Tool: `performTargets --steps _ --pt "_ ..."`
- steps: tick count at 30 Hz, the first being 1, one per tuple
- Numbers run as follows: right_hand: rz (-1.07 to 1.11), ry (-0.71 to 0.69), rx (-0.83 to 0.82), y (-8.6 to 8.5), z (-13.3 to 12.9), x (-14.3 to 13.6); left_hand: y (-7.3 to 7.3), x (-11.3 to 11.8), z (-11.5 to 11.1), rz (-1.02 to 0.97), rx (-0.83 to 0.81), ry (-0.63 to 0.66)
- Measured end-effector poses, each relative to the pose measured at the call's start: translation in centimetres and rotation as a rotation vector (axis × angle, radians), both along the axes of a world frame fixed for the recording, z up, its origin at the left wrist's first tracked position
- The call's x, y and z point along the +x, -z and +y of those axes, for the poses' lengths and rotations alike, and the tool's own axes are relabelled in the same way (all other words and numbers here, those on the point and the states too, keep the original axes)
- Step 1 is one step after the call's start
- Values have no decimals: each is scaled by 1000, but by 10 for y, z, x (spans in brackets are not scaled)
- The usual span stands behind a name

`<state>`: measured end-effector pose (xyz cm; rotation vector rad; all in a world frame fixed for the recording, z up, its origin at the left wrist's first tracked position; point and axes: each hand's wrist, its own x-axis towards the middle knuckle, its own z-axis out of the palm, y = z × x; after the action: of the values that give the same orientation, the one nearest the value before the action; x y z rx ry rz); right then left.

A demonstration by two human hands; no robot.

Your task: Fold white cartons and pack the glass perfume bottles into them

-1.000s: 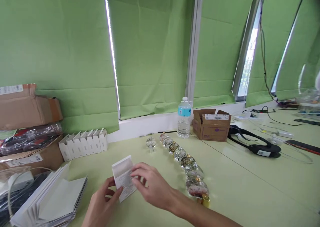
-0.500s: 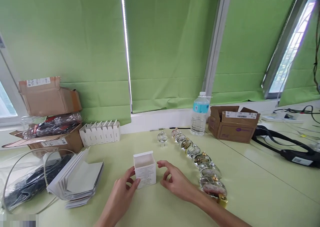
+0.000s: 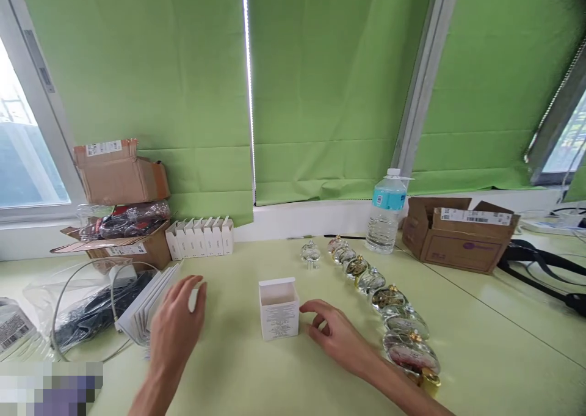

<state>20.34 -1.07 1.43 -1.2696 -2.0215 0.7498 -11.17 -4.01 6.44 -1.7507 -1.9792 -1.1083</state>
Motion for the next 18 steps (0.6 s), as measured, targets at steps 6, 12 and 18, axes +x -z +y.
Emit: performTargets --steps 6,12,18 --pt "-9 -10 16 2 2 0 -4 -38 -5 170 -25 -404" --pt "0 -36 5 6 5 1 1 -50 -7 187 -134 -450" --pt "-3 -56 16 7 6 1 10 -55 -3 240 -151 -445"
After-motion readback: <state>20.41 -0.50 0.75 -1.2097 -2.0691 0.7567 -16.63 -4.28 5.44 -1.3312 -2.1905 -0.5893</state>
